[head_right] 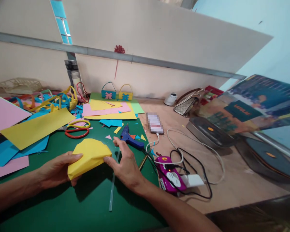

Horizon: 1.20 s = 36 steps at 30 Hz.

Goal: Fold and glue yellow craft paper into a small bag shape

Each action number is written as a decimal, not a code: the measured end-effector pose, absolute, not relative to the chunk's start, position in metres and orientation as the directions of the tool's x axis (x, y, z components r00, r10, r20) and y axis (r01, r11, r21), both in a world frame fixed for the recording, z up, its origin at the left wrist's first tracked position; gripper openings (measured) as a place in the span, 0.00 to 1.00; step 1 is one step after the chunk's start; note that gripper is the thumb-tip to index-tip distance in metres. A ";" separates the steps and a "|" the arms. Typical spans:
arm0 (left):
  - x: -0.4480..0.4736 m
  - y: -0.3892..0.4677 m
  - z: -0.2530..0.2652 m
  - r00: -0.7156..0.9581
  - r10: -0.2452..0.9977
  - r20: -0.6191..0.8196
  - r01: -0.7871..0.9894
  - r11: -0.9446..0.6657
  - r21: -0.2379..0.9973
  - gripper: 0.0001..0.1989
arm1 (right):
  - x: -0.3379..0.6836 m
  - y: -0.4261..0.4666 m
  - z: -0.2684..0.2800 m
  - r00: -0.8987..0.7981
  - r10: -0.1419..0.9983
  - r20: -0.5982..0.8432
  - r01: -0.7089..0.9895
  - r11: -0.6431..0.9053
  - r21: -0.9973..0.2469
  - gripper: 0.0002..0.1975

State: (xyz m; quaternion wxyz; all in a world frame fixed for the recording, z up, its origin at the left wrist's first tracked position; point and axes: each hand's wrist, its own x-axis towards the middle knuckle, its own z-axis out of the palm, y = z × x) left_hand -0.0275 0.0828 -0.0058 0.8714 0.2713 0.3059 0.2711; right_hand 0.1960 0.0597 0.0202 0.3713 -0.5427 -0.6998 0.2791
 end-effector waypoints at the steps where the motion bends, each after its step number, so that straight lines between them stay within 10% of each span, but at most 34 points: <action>1: -0.028 0.083 -0.006 0.662 0.642 -0.387 -0.305 0.702 0.644 0.14 | 0.197 0.060 0.020 -0.134 0.967 0.214 0.550 0.253 -0.796 0.28; 15: -0.027 0.083 0.003 0.626 0.671 -0.397 -0.189 0.625 0.757 0.16 | 0.199 0.059 0.022 -0.193 0.935 0.298 0.530 0.355 -0.770 0.18; 21: -0.040 0.091 0.028 0.653 0.750 -0.101 0.165 -0.011 0.986 0.08 | 0.200 0.058 0.023 -0.200 0.916 0.348 0.553 0.399 -0.732 0.18; 27: -0.050 0.098 0.021 0.703 0.580 0.412 0.451 -0.811 0.373 0.11 | 0.204 0.059 0.021 -0.214 0.869 0.447 0.654 0.467 -0.595 0.19; 36: -0.047 0.098 -0.010 0.723 0.565 0.397 0.611 -0.792 0.014 0.13 | 0.210 0.058 0.022 -0.492 0.690 0.531 0.711 0.671 -0.212 0.11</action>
